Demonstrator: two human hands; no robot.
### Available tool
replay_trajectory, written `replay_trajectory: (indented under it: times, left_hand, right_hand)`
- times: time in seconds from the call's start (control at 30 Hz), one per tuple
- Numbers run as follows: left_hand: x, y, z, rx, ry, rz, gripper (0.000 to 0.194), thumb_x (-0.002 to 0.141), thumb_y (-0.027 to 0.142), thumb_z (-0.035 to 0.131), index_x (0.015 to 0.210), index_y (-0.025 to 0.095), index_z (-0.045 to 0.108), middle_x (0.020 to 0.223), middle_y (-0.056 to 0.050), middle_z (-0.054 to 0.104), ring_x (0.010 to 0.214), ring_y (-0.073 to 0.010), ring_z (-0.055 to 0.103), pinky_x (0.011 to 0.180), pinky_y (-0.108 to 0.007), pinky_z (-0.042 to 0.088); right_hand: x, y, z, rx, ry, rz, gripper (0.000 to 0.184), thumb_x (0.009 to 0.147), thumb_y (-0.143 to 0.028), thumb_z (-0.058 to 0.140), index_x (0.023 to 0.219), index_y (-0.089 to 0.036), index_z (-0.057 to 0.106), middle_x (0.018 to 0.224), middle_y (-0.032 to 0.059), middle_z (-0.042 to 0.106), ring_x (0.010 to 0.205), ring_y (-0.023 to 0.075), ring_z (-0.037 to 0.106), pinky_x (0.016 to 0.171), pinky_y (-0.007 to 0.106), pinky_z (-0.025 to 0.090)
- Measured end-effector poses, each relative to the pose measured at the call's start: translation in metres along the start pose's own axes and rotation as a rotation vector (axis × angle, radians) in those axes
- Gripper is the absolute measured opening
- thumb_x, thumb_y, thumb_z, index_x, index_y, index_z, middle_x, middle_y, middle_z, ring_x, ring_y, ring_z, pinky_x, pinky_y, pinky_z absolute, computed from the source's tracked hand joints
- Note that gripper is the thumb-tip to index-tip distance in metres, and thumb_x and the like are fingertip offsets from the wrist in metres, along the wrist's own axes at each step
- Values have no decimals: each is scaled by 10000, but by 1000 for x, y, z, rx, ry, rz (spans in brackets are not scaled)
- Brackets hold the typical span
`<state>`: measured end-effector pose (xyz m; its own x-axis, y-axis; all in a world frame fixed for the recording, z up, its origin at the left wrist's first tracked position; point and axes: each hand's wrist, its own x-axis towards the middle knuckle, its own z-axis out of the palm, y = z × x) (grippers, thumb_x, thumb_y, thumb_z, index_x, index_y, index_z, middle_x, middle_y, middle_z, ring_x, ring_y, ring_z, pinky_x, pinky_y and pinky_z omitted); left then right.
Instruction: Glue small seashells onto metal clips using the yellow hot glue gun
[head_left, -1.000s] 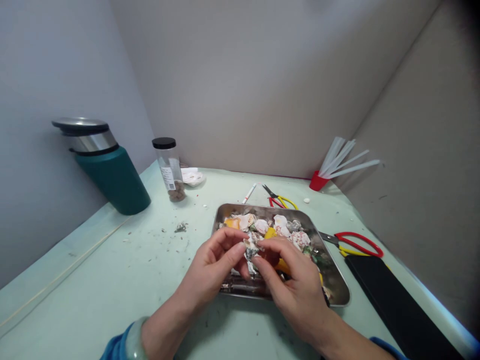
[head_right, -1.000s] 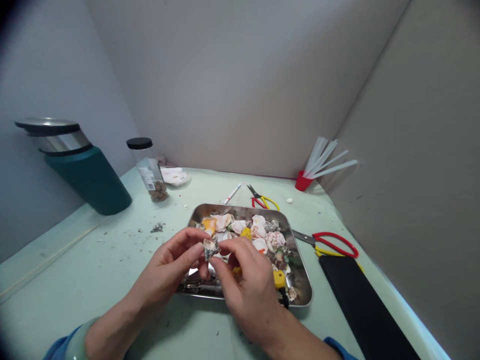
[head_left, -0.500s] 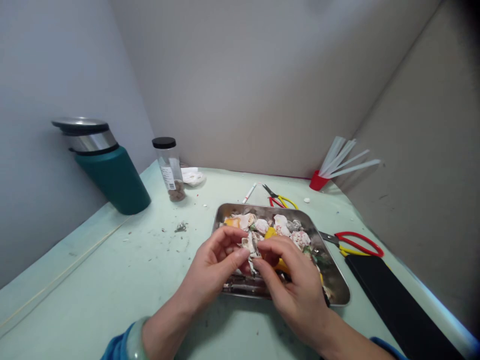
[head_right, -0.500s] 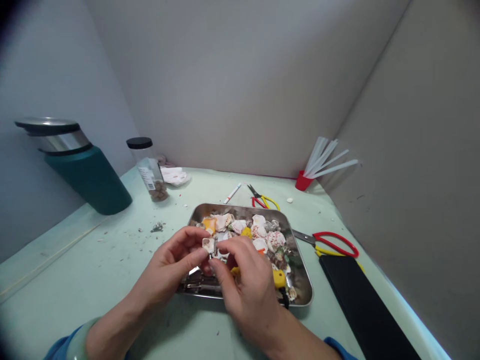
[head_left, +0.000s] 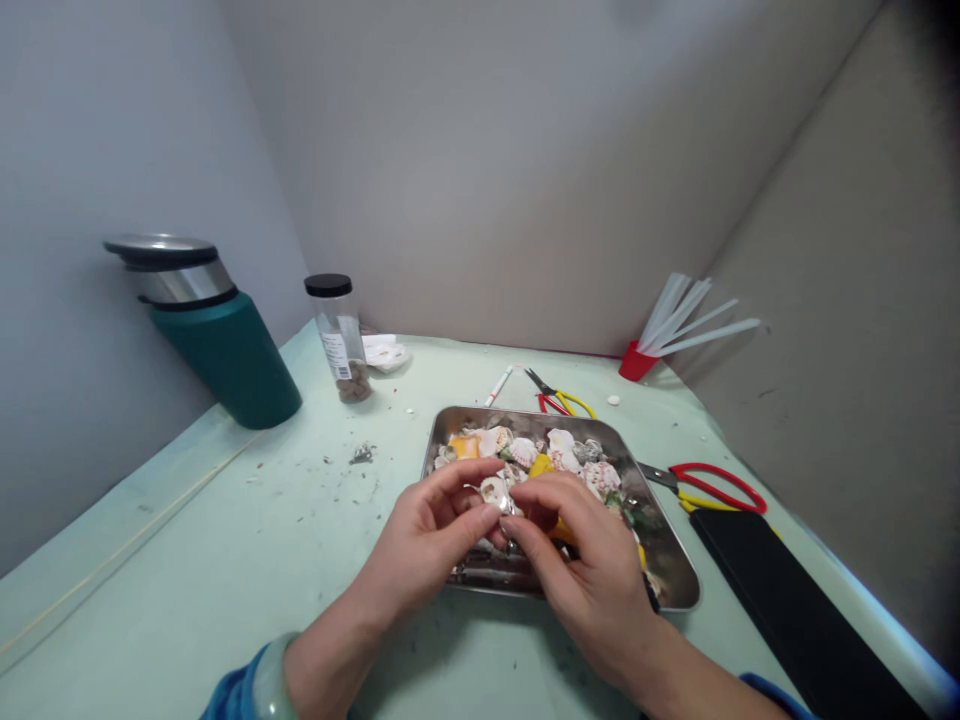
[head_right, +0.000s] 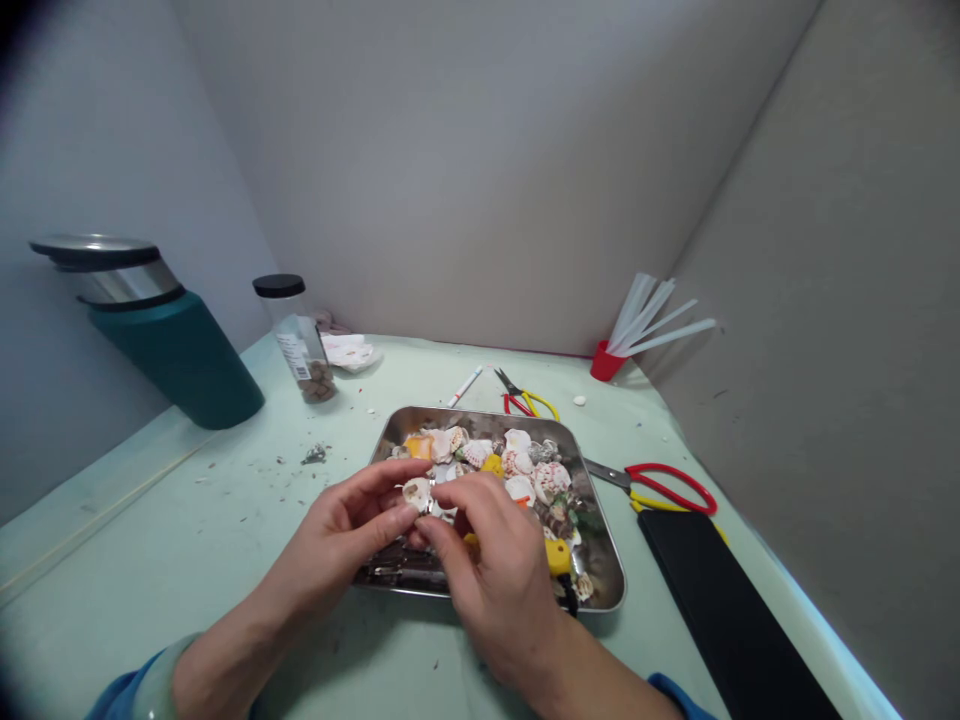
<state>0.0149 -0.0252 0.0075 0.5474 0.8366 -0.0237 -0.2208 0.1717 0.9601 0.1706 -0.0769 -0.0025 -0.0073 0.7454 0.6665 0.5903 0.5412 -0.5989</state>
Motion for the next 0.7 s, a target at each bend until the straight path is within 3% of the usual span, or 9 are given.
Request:
replay_trajectory:
  times: [0.3,0.5,0.7]
  left_hand:
    - [-1,3,2,15,-13,-26,384,714,257,739,1074,162,644,695,5,646,660,-109,593,655,-220,485]
    - [0,3,2,-5,-8,-32,323,738,269,724,1029,159,635,702,4,658,637,-100,608,631,-207,484]
    - [-1,2,2,1,-32,2,309,746,251,715,1026,163,621,754,4,637,679,-96,586,661,-209,479]
  right_hand:
    - [-2,4,1,-2,-18,-55,217,831,-54,560,1007,-180,571,922,61,615,859,177,577,724,300,481]
    - [-2,3,1,22,-33,35,248,824,-74,569,1040,-194,541,917,38,579,719,140,560,629,270,474]
    - [-1,2,1,-9,-33,27,205,823,-66,548,994,-178,556,907,51,575,731,156,558,643,291,472]
